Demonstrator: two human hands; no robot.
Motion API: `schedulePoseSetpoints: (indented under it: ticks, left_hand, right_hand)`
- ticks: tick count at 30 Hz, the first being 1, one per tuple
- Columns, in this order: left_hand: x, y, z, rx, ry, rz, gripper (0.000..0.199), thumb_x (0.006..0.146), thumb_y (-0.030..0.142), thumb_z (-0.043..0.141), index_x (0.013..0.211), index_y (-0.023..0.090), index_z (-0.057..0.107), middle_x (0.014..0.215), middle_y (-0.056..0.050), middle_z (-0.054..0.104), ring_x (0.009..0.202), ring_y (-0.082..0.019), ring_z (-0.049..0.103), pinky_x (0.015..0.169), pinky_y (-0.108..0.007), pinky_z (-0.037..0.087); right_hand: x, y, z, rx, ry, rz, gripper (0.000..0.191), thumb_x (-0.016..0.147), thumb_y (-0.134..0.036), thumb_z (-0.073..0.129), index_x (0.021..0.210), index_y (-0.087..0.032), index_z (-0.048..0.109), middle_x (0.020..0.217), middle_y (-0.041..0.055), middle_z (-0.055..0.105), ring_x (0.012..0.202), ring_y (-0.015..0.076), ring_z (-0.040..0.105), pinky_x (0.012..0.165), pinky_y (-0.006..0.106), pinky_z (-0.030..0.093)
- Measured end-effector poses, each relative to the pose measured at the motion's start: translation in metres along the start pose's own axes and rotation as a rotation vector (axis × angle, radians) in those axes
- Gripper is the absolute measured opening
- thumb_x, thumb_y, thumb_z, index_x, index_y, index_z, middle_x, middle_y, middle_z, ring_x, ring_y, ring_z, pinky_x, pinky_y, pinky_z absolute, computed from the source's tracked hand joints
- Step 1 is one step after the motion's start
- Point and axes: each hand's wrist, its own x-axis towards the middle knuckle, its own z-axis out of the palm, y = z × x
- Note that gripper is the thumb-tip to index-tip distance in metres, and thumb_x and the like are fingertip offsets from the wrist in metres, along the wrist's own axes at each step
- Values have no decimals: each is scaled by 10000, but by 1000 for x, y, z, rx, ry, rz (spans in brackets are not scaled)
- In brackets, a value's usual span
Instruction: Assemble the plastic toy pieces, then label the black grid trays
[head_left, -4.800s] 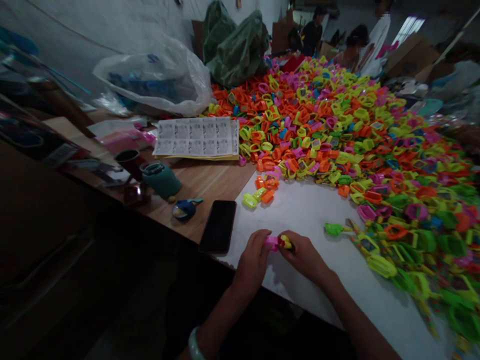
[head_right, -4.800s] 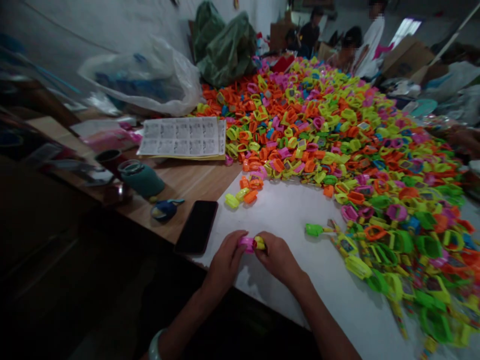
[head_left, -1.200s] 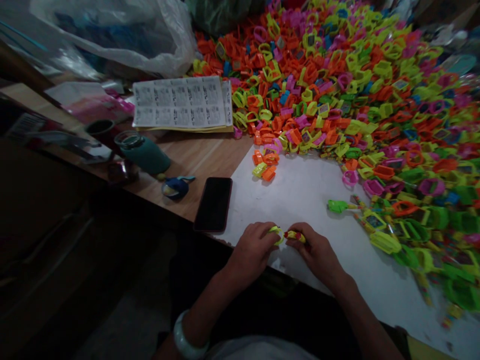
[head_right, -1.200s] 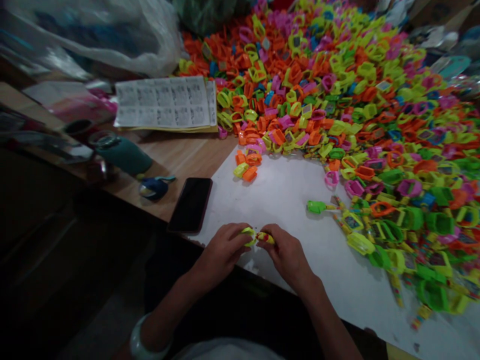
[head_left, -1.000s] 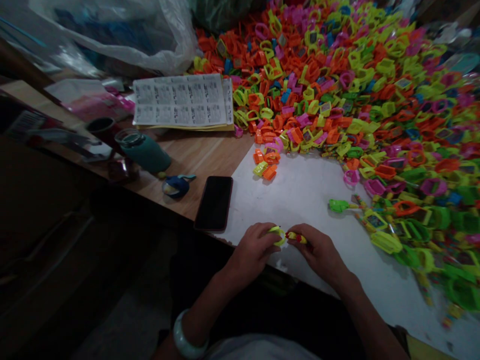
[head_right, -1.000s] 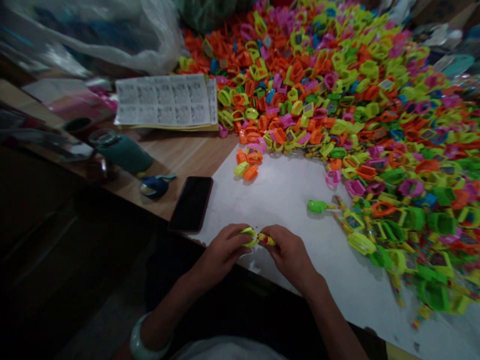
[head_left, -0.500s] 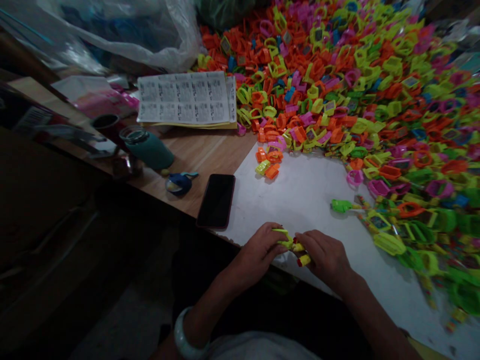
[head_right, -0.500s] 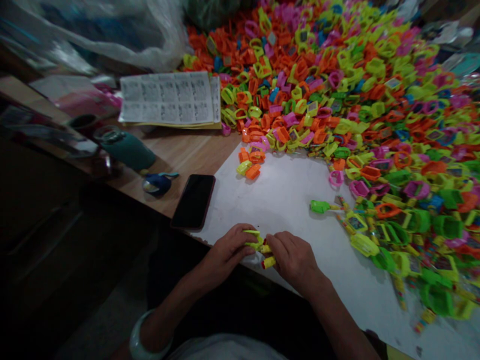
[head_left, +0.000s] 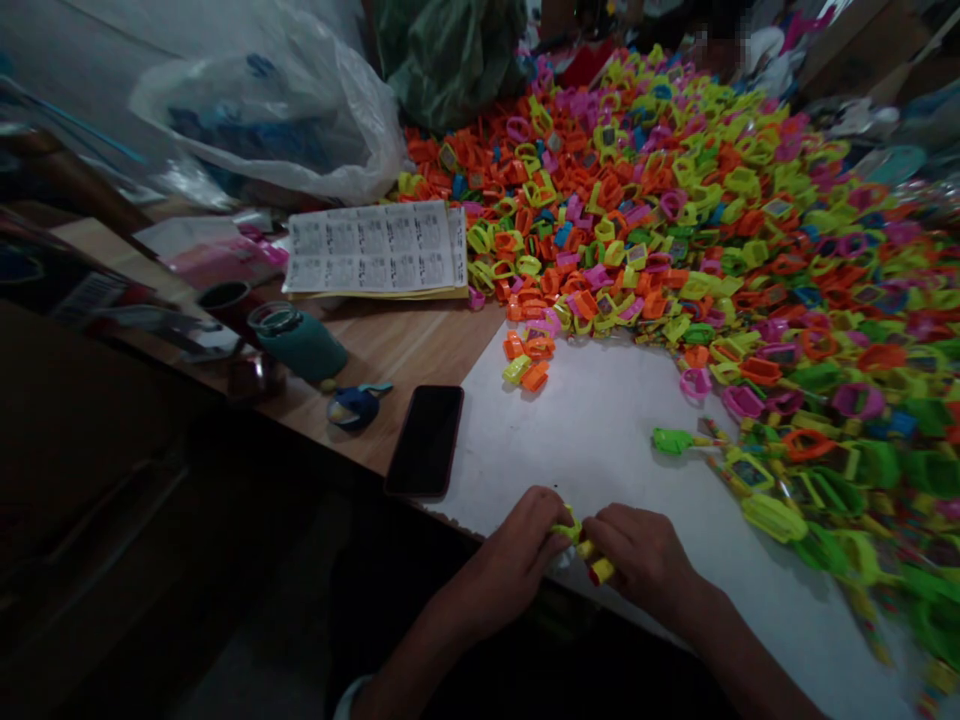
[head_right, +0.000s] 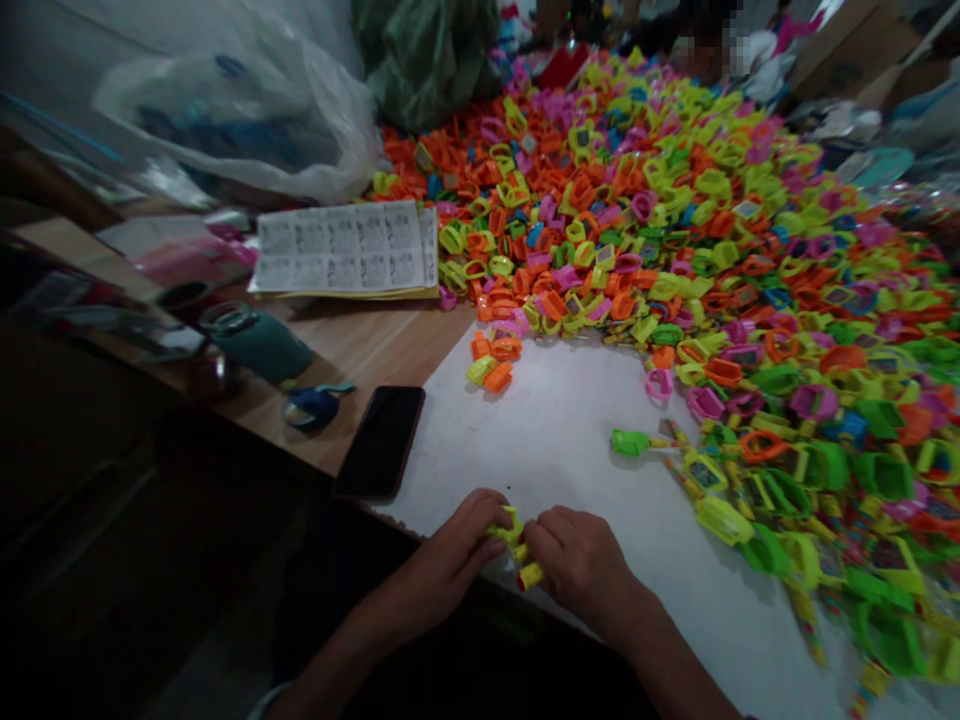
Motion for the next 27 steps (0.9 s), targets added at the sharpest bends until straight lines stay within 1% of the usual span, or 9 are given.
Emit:
schedulePoseSetpoints:
  ticks: [7,11,13,15,18,20,22,25,27]
  left_hand:
    - [9,-5,11,23,12,-14,173,924,249,355,996,214,509,1048,-50,512,1015,-151,494,943,-315,417]
    - [21,-8,5,96,76,5,284,908,300,411,1183,251,466,1319,-78,400,1209,-176,420,1002,-341,403]
    - [37,-10,-8,194,200,24,354,899,309,430,1247,245,427,1361,-95,360,1229,-196,410,981,-361,426]
    - [61,-12,-24,321,399,33,332,896,276,428,1218,201,458,1273,-115,435,1151,-206,474,941,-379,449]
    - [102,-16,-45,579,670,-91,269,875,238,459,1115,140,529,1082,-117,518,1008,-218,530,892,-399,457]
    - [124,-16,-54,741,724,-223,230,847,245,510,1035,124,564,997,-103,528,961,-223,529,855,-388,460]
    - [136,-16,-58,821,727,-281,164,821,235,543,934,126,591,927,-82,530,906,-218,535,807,-362,466]
    - [136,-22,-56,839,736,-210,100,813,177,519,835,144,610,883,-79,540,857,-219,553,776,-355,477]
    - [126,-30,-52,790,695,-105,132,790,120,502,831,164,619,920,-87,561,901,-230,561,823,-372,479]
  right_hand:
    - [-7,-1,9,23,55,113,181,901,-210,417,877,-174,593,696,40,605,622,146,531,547,252,397]
    - [-27,23,-14,-44,136,233,186,897,-241,453,986,-195,610,801,58,649,720,161,582,627,270,468]
    - [-43,43,-39,-195,259,381,216,884,-282,486,1044,-206,611,912,83,650,832,197,594,711,318,493]
    - [-57,61,-62,-413,377,580,281,871,-363,503,1072,-207,622,1010,116,626,951,260,571,783,397,488]
    - [-63,73,-72,-557,444,760,370,888,-435,436,1088,-186,623,1018,145,618,986,307,561,786,445,488]
    - [-58,71,-58,-470,451,724,385,901,-449,402,1088,-179,603,979,138,636,911,280,606,743,413,520]
    - [-48,69,-31,-380,462,596,345,902,-441,408,1058,-192,589,933,113,663,821,248,647,689,371,554]
    - [-26,70,11,-334,514,377,243,897,-378,440,1028,-228,579,858,72,692,747,219,682,617,296,583]
    - [-8,70,31,-287,539,355,253,902,-307,410,1087,-227,562,879,81,693,774,221,691,598,269,586]
